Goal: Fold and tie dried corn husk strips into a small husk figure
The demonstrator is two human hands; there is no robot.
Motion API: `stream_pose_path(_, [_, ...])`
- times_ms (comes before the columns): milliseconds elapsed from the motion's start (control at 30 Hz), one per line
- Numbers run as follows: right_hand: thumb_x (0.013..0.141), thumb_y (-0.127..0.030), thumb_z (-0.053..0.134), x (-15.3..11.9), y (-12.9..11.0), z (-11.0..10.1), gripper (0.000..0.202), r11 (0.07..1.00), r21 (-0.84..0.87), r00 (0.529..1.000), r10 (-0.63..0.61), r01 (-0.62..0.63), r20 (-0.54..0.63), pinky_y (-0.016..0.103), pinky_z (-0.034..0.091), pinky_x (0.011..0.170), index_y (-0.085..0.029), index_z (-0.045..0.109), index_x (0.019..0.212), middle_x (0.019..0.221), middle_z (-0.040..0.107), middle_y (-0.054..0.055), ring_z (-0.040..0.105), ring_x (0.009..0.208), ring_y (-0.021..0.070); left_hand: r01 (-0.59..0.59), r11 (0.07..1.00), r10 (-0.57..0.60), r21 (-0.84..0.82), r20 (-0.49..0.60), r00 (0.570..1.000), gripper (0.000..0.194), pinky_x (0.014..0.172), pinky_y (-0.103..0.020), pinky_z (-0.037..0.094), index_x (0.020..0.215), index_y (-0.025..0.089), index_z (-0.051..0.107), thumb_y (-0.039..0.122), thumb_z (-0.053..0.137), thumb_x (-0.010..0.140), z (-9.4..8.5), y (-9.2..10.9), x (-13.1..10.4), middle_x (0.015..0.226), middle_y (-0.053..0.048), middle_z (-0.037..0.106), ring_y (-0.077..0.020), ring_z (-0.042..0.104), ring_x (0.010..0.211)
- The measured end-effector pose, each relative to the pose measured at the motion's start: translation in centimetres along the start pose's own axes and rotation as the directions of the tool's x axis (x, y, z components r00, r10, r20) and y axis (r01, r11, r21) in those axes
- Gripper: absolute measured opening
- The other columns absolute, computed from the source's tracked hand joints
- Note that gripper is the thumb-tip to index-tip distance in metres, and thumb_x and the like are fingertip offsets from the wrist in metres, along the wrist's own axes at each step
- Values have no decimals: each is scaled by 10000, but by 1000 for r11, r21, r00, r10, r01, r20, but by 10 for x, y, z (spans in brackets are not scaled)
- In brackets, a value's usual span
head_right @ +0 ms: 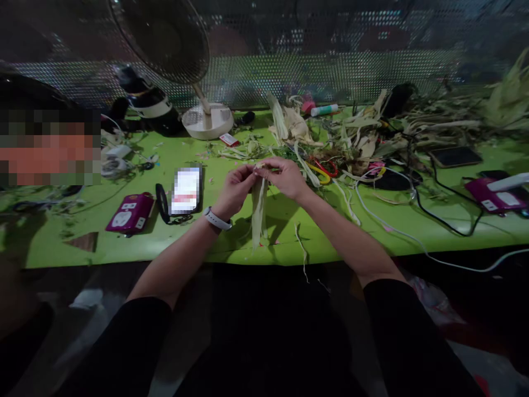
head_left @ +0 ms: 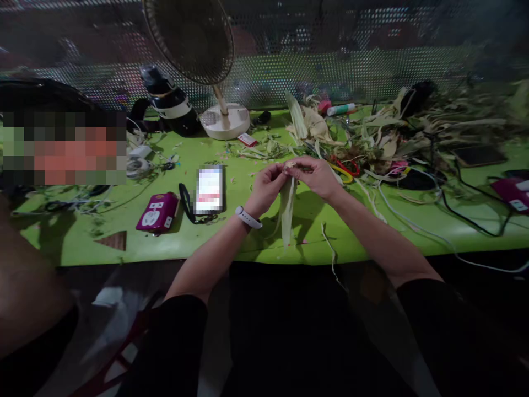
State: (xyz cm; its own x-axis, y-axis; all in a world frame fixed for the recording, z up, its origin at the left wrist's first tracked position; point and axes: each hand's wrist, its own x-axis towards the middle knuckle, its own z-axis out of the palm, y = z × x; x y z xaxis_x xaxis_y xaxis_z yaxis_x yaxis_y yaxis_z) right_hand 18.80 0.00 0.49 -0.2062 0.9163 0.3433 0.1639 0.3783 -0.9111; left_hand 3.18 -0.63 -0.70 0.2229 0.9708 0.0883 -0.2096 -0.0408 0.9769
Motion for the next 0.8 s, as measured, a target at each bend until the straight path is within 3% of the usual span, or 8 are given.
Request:
stream_pose_path(167, [733,-625,747,-1,8,7,408,997,56,990,-45,53,-132,386,552,913,-236,788,847,919,774,36,705,913,212,-47,999,47,-7,29,998,162,637,-202,507,837,176,651,320,728,840,2,-4,-2,759,7,658,-79,597,662])
stream_pose_path(367, [800,-585,711,-4,1,4,370,995,-57,956,-90,77,-280,348,557,840,-229,790,854,880,773,34,707,853,200,-1,999,7,-38,165,986,173,723,-257,562,973,188,635,322,682,874,10,-7,-8,865,-15,686,-112,665,760])
stream_pose_path(500, [824,-589,683,-2,0,-3,394,988,-117,931,-138,104,-338,320,550,759,-209,779,855,817,746,21,681,770,177,-21,1000,24,-17,207,978,210,744,-270,572,922,172,612,344,710,851,11,-8,-8,845,-16,688,-124,689,779])
stream_pose_path(800, [888,-628,574,19,16,-35,436,966,-181,845,-249,183,-473,288,565,694,-225,740,898,792,666,11,664,777,159,58,996,-76,67,320,944,272,574,-212,528,788,156,584,329,790,751,12,-9,-14,716,8,665,-77,617,585])
